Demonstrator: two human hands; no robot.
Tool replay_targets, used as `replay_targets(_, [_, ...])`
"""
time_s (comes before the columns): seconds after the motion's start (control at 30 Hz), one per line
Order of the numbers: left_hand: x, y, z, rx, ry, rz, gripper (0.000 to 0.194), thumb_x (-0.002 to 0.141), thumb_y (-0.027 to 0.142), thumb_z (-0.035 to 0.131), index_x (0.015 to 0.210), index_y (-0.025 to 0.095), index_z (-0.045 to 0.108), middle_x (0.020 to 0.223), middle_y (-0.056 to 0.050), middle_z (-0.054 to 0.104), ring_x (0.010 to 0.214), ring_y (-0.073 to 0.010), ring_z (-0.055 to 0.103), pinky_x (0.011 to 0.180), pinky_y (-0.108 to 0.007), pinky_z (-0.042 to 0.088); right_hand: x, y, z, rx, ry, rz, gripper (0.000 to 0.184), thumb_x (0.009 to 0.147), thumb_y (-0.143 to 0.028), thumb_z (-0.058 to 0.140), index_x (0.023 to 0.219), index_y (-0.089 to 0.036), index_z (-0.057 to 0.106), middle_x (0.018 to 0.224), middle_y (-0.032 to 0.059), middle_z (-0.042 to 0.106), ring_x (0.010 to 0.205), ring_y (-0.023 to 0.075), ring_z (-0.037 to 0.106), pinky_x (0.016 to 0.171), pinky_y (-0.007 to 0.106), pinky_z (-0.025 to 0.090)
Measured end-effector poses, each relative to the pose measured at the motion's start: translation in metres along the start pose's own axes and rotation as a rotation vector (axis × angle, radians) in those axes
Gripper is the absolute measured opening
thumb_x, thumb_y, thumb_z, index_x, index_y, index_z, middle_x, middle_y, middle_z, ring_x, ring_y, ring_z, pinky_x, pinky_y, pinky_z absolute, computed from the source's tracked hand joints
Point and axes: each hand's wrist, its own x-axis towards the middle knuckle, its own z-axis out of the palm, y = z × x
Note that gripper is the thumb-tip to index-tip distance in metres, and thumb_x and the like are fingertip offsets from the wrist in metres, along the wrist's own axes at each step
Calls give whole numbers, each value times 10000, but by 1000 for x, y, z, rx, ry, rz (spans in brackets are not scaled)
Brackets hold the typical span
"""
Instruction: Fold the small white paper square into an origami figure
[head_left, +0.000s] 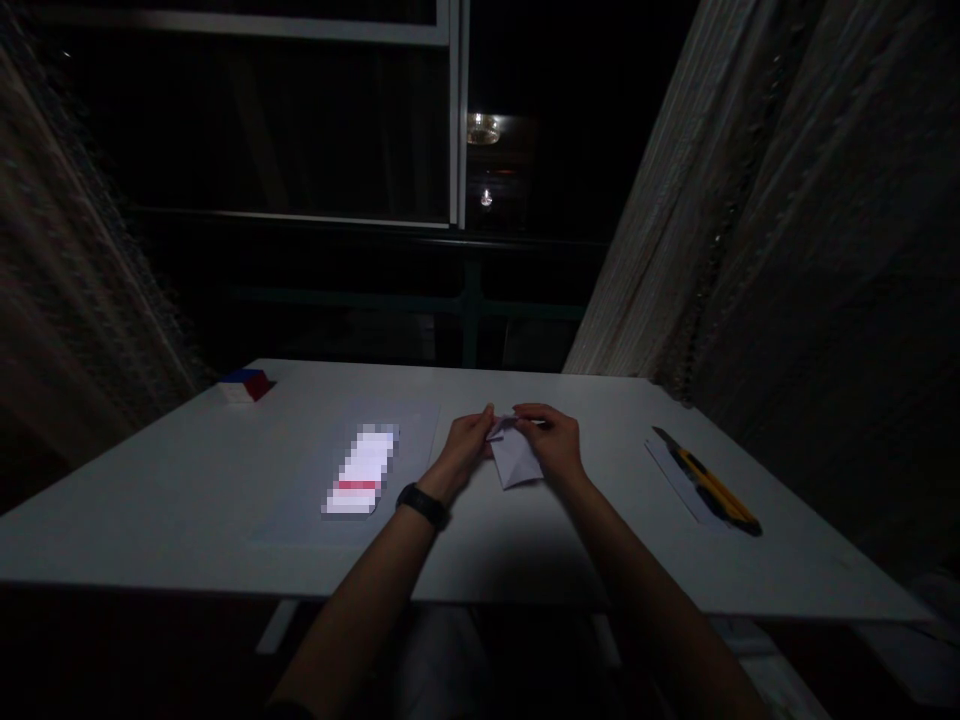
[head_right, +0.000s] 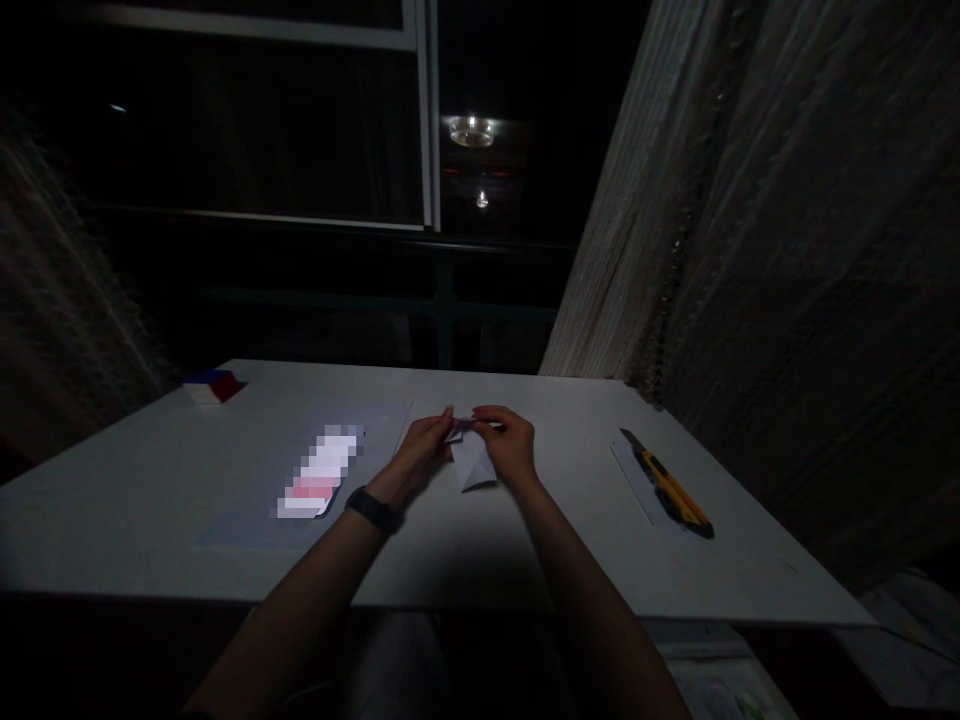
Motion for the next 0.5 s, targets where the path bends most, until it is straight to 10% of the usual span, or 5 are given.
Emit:
replay_targets(0.23, [3,-4,-1,-73,-20,53,413,636,501,662,741,104,619,633,-23,567,530,-95,493,512,-226,362,-5,-14,-2,36,-81,-72,95,662,-248,661,741,-217,703,954,76,665,899,219,606,689,321,487])
replay_targets(0.5, [2,2,-3,315,68,379,334,728,456,571,655,132,607,591,17,522,600,-103,454,585,-225,352,-3,-3,-1,347,-166,253,226,725,-405,607,818,-202,647,822,37,655,748,174,586,620,273,443])
